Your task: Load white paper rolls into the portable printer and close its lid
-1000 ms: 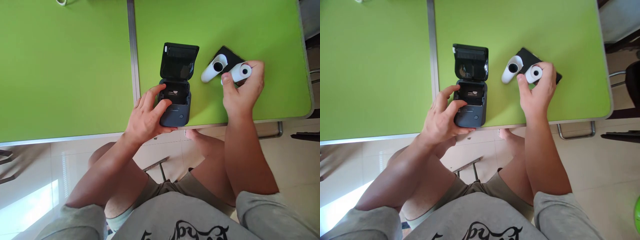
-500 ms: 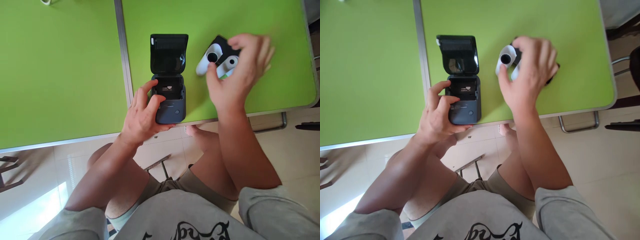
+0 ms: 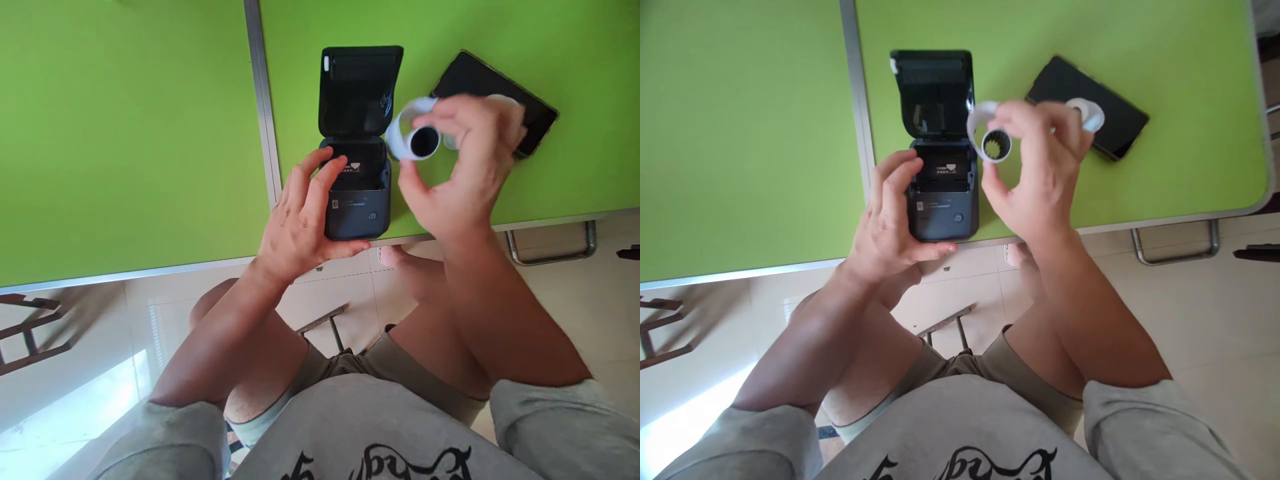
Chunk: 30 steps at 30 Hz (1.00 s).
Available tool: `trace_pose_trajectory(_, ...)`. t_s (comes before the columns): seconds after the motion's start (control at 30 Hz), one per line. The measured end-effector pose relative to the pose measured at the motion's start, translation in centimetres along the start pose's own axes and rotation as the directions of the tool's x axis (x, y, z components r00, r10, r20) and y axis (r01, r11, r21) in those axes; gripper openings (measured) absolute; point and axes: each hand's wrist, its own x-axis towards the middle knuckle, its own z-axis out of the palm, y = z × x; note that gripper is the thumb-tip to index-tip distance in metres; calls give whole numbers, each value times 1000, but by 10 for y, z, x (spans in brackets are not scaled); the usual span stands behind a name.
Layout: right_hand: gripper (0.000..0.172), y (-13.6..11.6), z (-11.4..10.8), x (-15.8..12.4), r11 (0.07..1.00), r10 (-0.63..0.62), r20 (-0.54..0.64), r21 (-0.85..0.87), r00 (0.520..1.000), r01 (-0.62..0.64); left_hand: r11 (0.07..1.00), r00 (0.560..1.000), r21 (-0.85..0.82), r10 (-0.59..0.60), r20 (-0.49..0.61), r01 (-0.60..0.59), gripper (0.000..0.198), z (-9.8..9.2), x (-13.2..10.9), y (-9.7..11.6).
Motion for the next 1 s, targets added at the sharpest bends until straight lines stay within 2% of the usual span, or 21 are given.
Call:
trace_pose_trajectory(0.13, 60, 14, 17, -12, 981, -19, 29, 194, 999, 13, 998, 1000, -65, 11, -21, -13, 107, -1, 2, -2)
trace_pose_trajectory(0.27, 68, 27, 30, -9, 959, -6, 47, 284, 999, -8, 999, 1000, -49, 13, -18, -14, 105, -2, 3, -3)
trace_pose_trajectory(0.43, 66, 28, 30, -6, 932, 27, 39, 361, 999, -39, 1000, 1000, -25, -16, 14, 16, 107, -1, 3, -4)
trace_pose_trajectory(0.63, 43, 21, 23, -6, 970, 28, 10, 243, 1000, -29, 999, 1000, -40, 16, -10, -16, 104, -1, 2, -6)
trace_pose_trajectory(0.8, 61, 27, 30, -5, 958, 19, 52, 285, 998, -33, 999, 1000, -44, 5, -13, -5, 106, -1, 2, -4)
trace_pose_trajectory(1.0, 46, 16, 19, -3, 993, 47, 69, 105, 996, -55, 999, 999, -21, -43, 28, 44, 102, -4, 4, 0)
